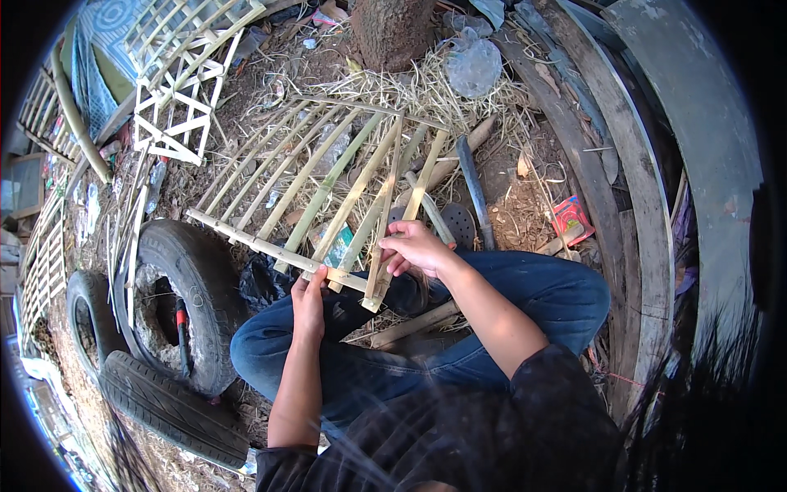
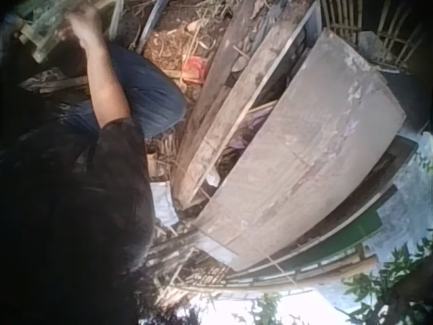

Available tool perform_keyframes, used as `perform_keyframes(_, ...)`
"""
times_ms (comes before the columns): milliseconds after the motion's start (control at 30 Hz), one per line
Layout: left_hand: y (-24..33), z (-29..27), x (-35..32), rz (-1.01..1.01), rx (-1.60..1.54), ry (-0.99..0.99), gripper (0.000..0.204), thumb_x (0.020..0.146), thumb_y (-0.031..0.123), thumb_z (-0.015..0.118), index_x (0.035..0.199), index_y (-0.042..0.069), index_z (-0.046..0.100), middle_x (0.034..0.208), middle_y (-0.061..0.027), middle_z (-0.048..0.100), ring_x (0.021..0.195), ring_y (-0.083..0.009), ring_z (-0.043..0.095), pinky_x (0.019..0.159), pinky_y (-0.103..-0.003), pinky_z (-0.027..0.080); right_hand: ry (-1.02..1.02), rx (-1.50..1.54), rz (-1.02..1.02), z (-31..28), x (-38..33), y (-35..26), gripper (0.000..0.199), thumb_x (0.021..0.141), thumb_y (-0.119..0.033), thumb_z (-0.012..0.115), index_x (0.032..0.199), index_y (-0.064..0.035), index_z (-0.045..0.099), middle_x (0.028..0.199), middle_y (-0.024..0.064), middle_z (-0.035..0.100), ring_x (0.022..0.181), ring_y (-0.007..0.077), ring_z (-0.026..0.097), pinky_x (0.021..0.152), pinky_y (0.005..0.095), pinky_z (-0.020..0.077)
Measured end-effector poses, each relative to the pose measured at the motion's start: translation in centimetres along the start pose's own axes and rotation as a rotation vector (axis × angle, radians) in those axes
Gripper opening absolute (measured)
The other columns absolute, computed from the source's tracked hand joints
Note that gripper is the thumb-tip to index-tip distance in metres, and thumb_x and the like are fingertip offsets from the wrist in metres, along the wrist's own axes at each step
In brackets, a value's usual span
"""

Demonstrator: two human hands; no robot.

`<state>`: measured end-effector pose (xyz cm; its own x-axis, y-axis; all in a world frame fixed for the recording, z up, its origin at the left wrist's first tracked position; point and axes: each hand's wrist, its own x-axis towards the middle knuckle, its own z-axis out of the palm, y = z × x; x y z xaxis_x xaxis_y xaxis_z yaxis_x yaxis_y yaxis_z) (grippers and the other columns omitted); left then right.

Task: The person assembles a bamboo grid structure by hand, using a hammer to secure bamboo strips with small pegs or nails and tying sections together with thin wire.

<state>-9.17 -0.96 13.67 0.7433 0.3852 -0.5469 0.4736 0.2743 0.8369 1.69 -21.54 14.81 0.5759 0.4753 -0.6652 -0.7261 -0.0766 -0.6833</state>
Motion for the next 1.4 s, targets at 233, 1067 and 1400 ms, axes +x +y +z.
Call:
perform_keyframes(233,0.4,0.3,-0.2,-0.01,0.011,-0.009,0.025,0.086,0.029,0.063,0.089,0.004,0.062,0.071,0.0036,0.051,0.067,-0.0072,0.042,0.063,-0.023,0.034,-0.035,-0.093,0.09,-0.7,0.0,-1.2,0.02,0.087,-0.015,0.058,0.096,0.0022,0.054,0.073,0.0117,0.063,0.051,0.0143,0.06,0.045,0.0259,0.0512)
perform_keyframes(1067,1.0,0.8,-0.6,0.005,0.001,0.002,0.025,0.086,0.03,0.063,0.087,0.005,0.062,0.073,0.0033,0.052,0.067,-0.0071,0.042,0.063,-0.023,0.034,0.087,-0.138,0.019,-1.2,-2.1,-1.6,0.033,0.09,-0.025,0.057,0.098,0.0071,0.057,0.064,0.0115,0.06,0.049,0.0153,0.059,0.045,0.0259,0.0503)
perform_keyframes(1400,0.4,0.7,0.0,0.001,-0.04,-0.001,0.022,0.086,0.028,0.063,0.079,0.007,0.06,0.069,0.0045,0.05,0.065,-0.0062,0.042,0.061,-0.022,0.033,-0.103,-0.658,0.071,-5.7,-6.6,-0.6,0.042,0.088,-0.024,0.06,0.116,0.0067,0.051,0.073,0.0113,0.063,0.062,0.0156,0.063,0.057,0.0276,0.0513)
